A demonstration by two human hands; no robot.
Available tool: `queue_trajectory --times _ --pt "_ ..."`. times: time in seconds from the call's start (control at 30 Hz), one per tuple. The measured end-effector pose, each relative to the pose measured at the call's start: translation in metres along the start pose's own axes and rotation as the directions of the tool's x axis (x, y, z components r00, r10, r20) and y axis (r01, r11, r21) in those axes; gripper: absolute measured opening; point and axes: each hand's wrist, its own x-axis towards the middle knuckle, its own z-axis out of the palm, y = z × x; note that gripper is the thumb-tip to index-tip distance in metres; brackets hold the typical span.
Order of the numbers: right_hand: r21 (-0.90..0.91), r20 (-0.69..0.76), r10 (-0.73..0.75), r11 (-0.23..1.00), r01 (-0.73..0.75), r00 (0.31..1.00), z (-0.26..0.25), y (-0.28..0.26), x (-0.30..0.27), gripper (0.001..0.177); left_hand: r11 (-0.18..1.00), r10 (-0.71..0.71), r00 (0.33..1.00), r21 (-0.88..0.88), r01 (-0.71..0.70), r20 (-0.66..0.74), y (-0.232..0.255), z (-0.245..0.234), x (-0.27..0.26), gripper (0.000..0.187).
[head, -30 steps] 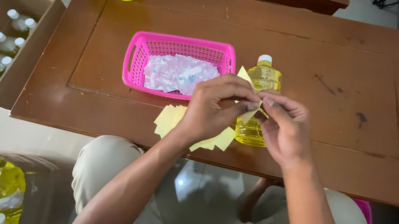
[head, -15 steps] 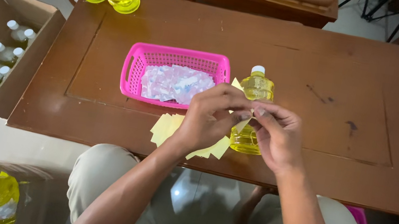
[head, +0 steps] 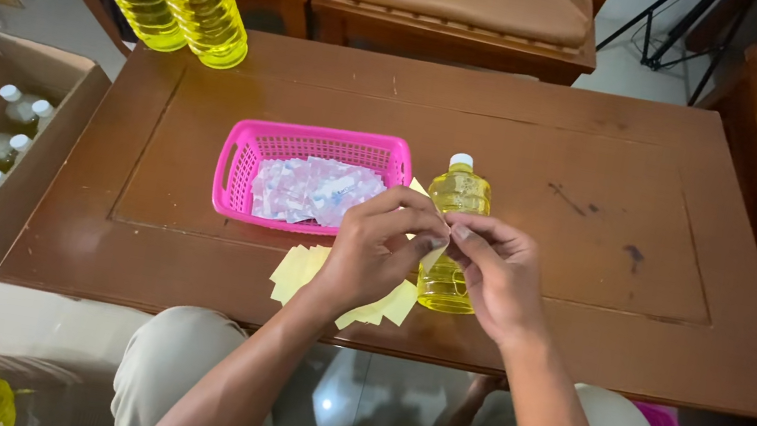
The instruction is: The person peels a self-adhesive label from a sheet, applies it to a plastic bottle filled with yellow liquid, and then places the labeled bottle into a cardboard box.
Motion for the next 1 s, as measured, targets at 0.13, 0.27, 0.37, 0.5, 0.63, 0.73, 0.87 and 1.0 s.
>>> queue_trajectory --times 0.13,0.27,0.37,0.5,0.63,0.73,0.87,1.0 --pt "-0.023 0.011 -0.008 1.0 0.008 1.0 0.002 -0.001 0.001 0.016 1.0 -0.004 1.0 0.001 0.004 -0.014 0.001 0.001 0.0 0.014" --pt "-0.078 0.016 -0.033 0.996 0.034 0.999 0.005 -0.005 0.0 0.017 1.0 -0.001 1.0 -0.002 0.001 -0.014 -0.004 0.002 -0.002 0.014" --pt "-0.153 0.026 -0.057 0.986 0.06 0.998 0.009 -0.015 -0.003 0.016 1.0 -0.004 1.0 -0.005 0.004 -0.009 -0.004 0.001 -0.002 0.014" --pt "-0.251 0.034 -0.073 0.965 0.079 0.997 0.014 -0.021 -0.005 0.018 1.0 -0.012 1.0 -0.016 0.011 -0.027 -0.006 0.003 -0.002 0.016" --pt "-0.267 0.044 -0.082 0.959 0.091 0.996 0.007 -0.017 -0.002 0.019 1.0 -0.015 0.999 -0.02 0.015 -0.032 -0.002 0.002 0.001 0.014" --pt "-0.265 0.031 -0.099 0.959 0.104 0.995 0.015 -0.026 -0.006 0.017 0.997 -0.081 0.996 -0.025 0.08 -0.048 -0.002 0.003 -0.002 0.016" --pt "-0.32 0.042 -0.122 0.938 0.129 0.992 0.025 -0.035 -0.009 0.019 0.991 -0.133 0.989 -0.037 0.13 -0.064 0.002 0.003 -0.001 0.016" --pt "-0.425 0.058 -0.148 0.891 0.159 0.987 0.018 -0.027 -0.008 0.024 0.983 -0.18 0.981 -0.039 0.178 -0.077 0.0 0.004 0.0 0.013"
